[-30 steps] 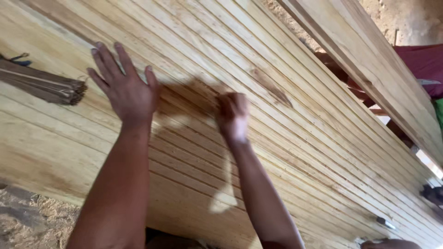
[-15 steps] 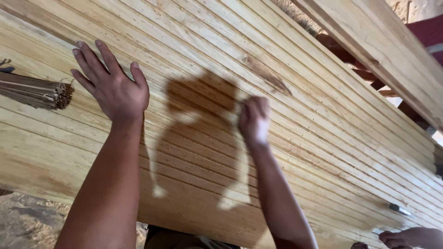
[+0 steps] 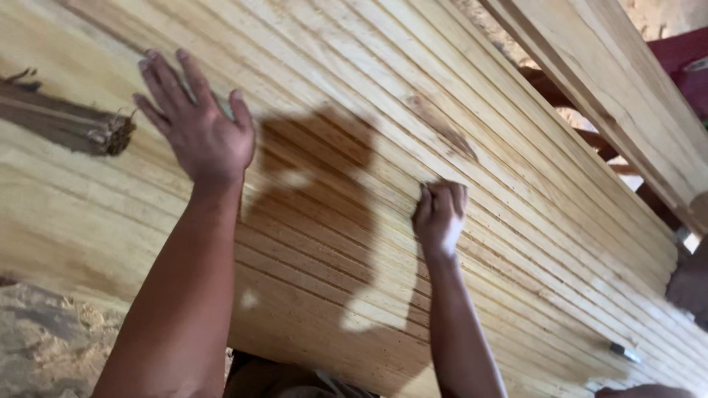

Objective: The person scrapes a large wooden surface with a small handheld tool, moving methodically along the grain to remove material. The person uses both hands to stabilize and guide the tool across the wood.

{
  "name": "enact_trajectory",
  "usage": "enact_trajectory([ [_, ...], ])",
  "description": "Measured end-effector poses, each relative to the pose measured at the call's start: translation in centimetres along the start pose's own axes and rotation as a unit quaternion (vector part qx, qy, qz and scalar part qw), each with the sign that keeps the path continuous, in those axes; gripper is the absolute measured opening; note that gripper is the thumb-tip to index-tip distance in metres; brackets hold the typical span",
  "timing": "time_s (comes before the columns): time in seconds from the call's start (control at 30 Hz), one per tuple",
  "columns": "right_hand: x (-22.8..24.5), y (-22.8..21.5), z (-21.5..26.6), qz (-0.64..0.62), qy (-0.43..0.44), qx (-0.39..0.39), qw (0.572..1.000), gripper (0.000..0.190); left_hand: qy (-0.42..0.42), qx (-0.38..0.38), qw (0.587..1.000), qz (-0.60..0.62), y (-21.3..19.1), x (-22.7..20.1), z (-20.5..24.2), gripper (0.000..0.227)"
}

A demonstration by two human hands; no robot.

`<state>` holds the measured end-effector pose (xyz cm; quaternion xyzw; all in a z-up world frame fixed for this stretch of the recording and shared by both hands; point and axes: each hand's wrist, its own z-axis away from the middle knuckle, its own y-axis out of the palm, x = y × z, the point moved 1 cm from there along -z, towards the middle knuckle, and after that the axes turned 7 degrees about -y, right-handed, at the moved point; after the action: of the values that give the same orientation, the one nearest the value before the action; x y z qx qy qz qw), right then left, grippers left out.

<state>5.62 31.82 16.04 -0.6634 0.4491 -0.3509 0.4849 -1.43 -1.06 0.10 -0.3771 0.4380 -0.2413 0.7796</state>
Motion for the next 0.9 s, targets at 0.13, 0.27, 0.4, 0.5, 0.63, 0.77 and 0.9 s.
enact_trajectory([
  [0.13,3.8,7.3,-3.5,-0.023,0.004,-0.008,1.0,0.014,0.011,-0.008,0.999,0.031,0.1,-0.1,0.2,0.077],
  [0.27,4.9,10.0,-5.6,-0.054,-0.071,-0.021,0.996,0.008,0.025,-0.028,0.998,0.044,-0.3,-0.2,0.9,0.075],
  [0.4,2.4,4.1,-2.9,-0.034,-0.002,0.042,0.999,0.011,0.01,-0.01,1.0,0.019,-0.3,-0.2,-0.1,0.077],
  [0.5,1.2,0.9,-1.2,-0.019,0.007,0.001,1.0,0.006,-0.02,0.042,0.999,0.024,0.1,0.0,-0.9,0.079],
  [0.63,3.3,5.6,-2.6,-0.041,0.039,-0.002,0.998,0.012,-0.019,0.035,0.999,0.032,0.1,-0.1,-0.6,0.077],
  [0.77,7.2,13.8,-6.9,-0.07,-0.048,-0.025,0.996,0.01,0.011,-0.012,0.999,0.045,-0.5,-0.2,0.5,0.073],
  [0.9,6.9,12.9,-8.0,-0.09,-0.097,0.012,0.991,0.013,0.017,-0.019,0.998,0.056,-0.8,-0.7,0.7,0.074],
])
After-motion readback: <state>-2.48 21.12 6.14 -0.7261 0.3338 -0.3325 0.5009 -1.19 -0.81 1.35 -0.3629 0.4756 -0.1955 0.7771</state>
